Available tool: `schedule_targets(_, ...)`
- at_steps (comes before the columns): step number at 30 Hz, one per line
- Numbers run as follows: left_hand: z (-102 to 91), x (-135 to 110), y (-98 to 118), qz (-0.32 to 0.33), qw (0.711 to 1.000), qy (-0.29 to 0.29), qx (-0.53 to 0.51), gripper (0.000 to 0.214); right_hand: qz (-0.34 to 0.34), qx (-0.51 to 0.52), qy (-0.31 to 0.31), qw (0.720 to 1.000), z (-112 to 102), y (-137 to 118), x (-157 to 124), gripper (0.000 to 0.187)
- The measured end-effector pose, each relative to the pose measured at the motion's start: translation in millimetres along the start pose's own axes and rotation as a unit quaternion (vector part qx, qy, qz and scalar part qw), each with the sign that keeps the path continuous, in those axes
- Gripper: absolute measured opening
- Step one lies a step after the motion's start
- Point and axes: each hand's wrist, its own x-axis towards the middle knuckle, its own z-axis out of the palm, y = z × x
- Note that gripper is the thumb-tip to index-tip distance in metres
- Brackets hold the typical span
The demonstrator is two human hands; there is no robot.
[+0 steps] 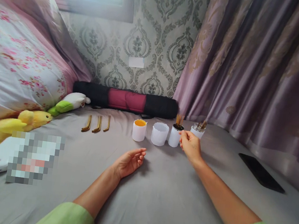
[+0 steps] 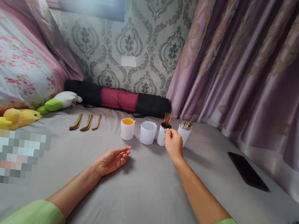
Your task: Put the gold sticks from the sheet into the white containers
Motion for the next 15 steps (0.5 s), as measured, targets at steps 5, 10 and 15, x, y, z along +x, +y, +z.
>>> schedule_targets(5,-1.0,1,0,-0.003,1.0,-0.005,-0.006,0.015,0.04,0.035,-0.05,0.997,20,9,-16,0.039)
schedule_targets(10,0.9,0,0,-0.003,1.0,-0.002,-0.006,0.012,0.056,0.044,-0.075,0.995,38,9,-28,0.037)
schedule_targets(15,3.1,-1,0,0.0,1.0,0.005,0.001,0.011,0.085,0.052,-0.098,0.99,58,7,-36,0.035)
